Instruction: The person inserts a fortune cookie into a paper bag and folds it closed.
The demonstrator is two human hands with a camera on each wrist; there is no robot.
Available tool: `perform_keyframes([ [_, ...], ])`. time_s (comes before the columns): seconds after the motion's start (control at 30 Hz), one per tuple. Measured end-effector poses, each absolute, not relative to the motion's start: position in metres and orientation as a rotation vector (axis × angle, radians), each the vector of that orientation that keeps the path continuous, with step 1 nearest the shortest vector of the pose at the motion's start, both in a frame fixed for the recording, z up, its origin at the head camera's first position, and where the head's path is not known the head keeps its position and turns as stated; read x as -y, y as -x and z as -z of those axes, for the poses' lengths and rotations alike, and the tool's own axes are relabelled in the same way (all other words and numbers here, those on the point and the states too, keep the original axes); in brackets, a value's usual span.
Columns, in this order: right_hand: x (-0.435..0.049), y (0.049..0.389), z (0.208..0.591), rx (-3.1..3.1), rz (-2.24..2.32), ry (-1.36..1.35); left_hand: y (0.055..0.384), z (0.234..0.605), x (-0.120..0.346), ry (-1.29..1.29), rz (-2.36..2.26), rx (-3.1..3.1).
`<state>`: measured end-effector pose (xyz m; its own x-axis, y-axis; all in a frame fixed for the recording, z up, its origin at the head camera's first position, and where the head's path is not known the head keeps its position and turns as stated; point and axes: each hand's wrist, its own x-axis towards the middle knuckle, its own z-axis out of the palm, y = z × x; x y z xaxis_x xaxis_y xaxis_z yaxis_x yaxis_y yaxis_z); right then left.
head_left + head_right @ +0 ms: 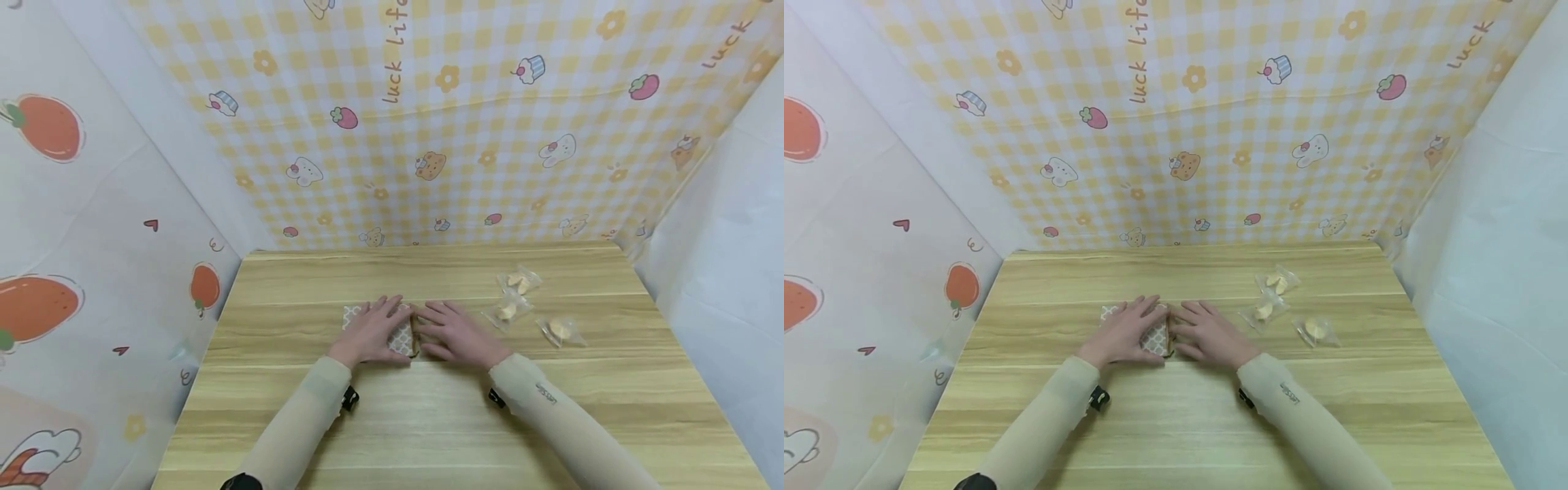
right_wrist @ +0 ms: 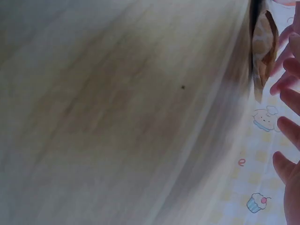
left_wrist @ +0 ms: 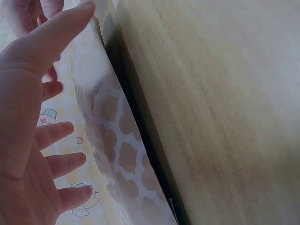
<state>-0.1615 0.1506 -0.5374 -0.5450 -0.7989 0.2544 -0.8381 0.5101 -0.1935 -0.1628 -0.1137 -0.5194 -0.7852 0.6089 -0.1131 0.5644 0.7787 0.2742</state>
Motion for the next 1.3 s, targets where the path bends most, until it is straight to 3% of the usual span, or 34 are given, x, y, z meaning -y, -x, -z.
perform_keyframes([
  [1.3,-0.126,0.169,0.546,2.682,-0.419,-1.406,0.175,0.513,0.101,-0.919,-0.169,-2.624],
])
